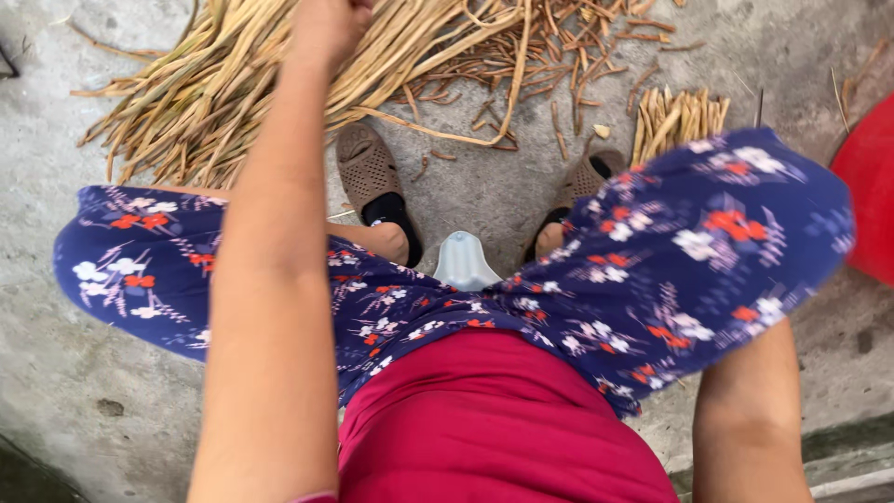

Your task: The person sits on the floor and uses shears to trim the ends of a bundle of thin, dried sticks. They repeatedly pick up sticks, cut the ends, and place the trimmed pieces aside.

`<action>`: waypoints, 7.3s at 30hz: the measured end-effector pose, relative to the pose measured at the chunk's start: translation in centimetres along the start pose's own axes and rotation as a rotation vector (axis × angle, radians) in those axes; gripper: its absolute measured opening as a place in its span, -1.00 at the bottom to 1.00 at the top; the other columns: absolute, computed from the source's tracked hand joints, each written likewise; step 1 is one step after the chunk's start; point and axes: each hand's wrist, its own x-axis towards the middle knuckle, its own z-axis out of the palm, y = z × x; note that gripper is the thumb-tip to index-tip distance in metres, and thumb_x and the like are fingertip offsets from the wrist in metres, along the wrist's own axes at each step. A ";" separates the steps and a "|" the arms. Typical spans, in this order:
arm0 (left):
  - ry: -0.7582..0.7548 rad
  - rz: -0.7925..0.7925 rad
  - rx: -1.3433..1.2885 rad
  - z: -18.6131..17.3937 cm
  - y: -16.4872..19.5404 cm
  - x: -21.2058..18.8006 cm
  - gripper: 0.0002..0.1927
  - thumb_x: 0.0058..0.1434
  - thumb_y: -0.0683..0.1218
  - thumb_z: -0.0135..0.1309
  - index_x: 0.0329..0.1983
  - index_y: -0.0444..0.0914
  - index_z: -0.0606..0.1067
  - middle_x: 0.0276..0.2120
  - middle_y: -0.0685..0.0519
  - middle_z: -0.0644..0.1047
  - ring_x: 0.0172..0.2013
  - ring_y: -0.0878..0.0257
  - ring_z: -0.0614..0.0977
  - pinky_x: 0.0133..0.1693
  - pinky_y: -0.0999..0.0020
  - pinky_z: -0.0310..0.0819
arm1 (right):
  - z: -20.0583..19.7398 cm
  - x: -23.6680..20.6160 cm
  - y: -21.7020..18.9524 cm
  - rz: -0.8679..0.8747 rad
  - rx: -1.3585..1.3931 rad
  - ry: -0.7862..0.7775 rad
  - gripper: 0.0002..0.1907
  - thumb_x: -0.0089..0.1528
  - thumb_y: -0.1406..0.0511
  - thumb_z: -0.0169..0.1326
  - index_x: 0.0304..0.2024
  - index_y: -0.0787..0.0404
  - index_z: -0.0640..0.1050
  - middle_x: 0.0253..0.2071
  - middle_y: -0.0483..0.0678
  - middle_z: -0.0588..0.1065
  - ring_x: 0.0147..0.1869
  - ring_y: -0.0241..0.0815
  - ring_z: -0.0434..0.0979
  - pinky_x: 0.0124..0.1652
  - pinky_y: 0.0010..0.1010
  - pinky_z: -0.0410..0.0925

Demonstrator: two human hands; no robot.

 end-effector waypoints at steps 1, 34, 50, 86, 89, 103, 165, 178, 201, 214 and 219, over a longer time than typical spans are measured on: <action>-0.008 0.022 -0.053 0.7 0.1 -0.2 -0.84 0.21 -0.02 0.21 -0.23 -0.15 0.68 -0.29 -0.14 0.65 -0.28 -0.07 0.65 -0.19 0.00 0.51 | -1.1 -0.1 -0.5 0.005 0.026 0.002 -0.60 0.18 0.10 0.31 -0.04 0.12 0.51 -0.35 -0.01 0.48 -0.30 0.01 0.45 -0.38 -0.22 0.29; -0.280 -0.195 0.090 3.3 5.1 -3.1 -0.50 0.13 -0.04 0.29 0.12 -0.15 0.42 0.01 -0.17 0.56 0.06 -0.12 0.56 0.03 -0.03 0.45 | -11.9 -1.3 -15.4 0.058 0.246 -0.198 -0.58 0.42 -0.01 0.00 -0.07 0.22 0.49 -0.70 -0.28 0.21 -0.66 -0.45 0.16 -0.63 -0.57 0.10; 0.014 -0.031 -0.915 -11.9 6.9 -1.7 -0.77 0.20 -0.14 0.22 -0.09 -0.25 0.52 -0.40 0.11 0.63 -0.46 0.38 0.64 -0.45 0.42 0.60 | -10.9 -9.5 -29.4 -0.491 0.828 -0.472 -0.67 0.47 0.38 0.18 0.21 0.28 0.37 -0.41 -0.05 0.47 -0.57 -0.39 0.37 -0.54 -0.57 0.27; -0.448 0.601 -1.246 -15.8 21.9 -11.5 -0.09 0.29 -0.06 0.34 0.54 -0.21 0.03 0.17 -0.11 0.52 0.15 0.15 0.59 0.20 0.27 0.57 | 2.6 -10.2 -35.2 -0.690 0.779 -0.571 -0.59 0.32 0.50 0.29 0.17 0.33 0.47 -0.04 -0.02 0.58 -0.06 -0.30 0.61 -0.10 -0.52 0.52; -0.598 0.386 -1.348 -15.1 22.6 -11.2 -0.15 0.25 -0.02 0.23 0.50 -0.20 0.05 0.04 0.00 0.49 -0.08 0.22 0.60 -0.22 0.31 0.72 | 1.8 -9.8 -35.4 -0.728 0.578 -0.521 -0.57 0.31 0.51 0.28 0.20 0.33 0.46 -0.12 -0.02 0.58 -0.18 -0.30 0.58 -0.25 -0.51 0.49; -0.593 0.379 -1.178 -14.8 22.6 -11.2 -0.53 0.35 0.08 0.16 0.21 -0.26 0.45 -0.29 0.10 0.53 -0.32 0.40 0.60 -0.39 0.48 0.58 | -1.0 -7.8 -35.2 -0.783 0.754 -0.415 -0.63 0.42 0.56 0.20 0.20 0.35 0.36 -0.10 0.03 0.59 -0.09 -0.24 0.69 -0.25 -0.54 0.53; -0.205 0.237 -1.511 -16.9 21.8 -13.9 -0.69 0.32 -0.12 0.24 0.06 -0.29 0.47 -0.21 0.08 0.58 -0.27 0.31 0.68 -0.19 0.42 0.67 | -1.8 -12.8 -34.2 -0.784 0.764 -0.280 -0.51 0.48 0.33 0.29 0.35 0.19 0.35 -0.19 -0.14 0.49 -0.20 -0.42 0.46 -0.20 -0.65 0.36; -0.025 0.164 -1.423 -17.5 23.1 -14.5 -0.73 0.32 -0.03 0.25 -0.02 -0.26 0.58 -0.36 0.21 0.57 -0.38 0.50 0.53 -0.37 0.59 0.42 | 1.7 -14.5 -33.9 -0.604 0.501 -0.357 -0.46 0.28 0.36 0.34 0.28 0.19 0.46 -0.23 -0.20 0.52 -0.19 -0.48 0.47 -0.19 -0.65 0.37; -0.111 0.140 -1.691 -17.8 23.5 -15.3 -0.74 0.25 -0.18 0.28 -0.04 -0.26 0.49 -0.34 0.11 0.58 -0.43 0.43 0.53 -0.38 0.56 0.49 | 1.4 -16.2 -35.0 -0.907 0.233 -0.150 -0.26 0.22 0.22 0.45 0.31 0.26 0.36 0.06 0.00 0.51 0.07 -0.21 0.60 -0.03 -0.39 0.50; -0.095 0.094 -1.761 -16.8 23.8 -15.2 -0.74 0.25 -0.18 0.29 -0.04 -0.28 0.50 -0.37 0.15 0.53 -0.45 0.44 0.52 -0.39 0.55 0.47 | 1.9 -16.7 -35.2 -0.766 0.452 -0.296 -0.50 0.25 0.32 0.38 0.18 0.28 0.49 -0.15 -0.18 0.62 -0.10 -0.48 0.56 -0.11 -0.61 0.45; -0.077 0.159 -1.716 -16.2 23.5 -15.2 -0.75 0.27 -0.17 0.28 -0.03 -0.27 0.50 -0.28 0.08 0.59 -0.32 0.41 0.60 -0.28 0.52 0.52 | 2.0 -16.4 -34.8 -0.681 0.397 -0.292 -0.58 0.26 0.33 0.38 0.13 0.26 0.55 -0.29 -0.20 0.57 -0.27 -0.52 0.44 -0.29 -0.63 0.34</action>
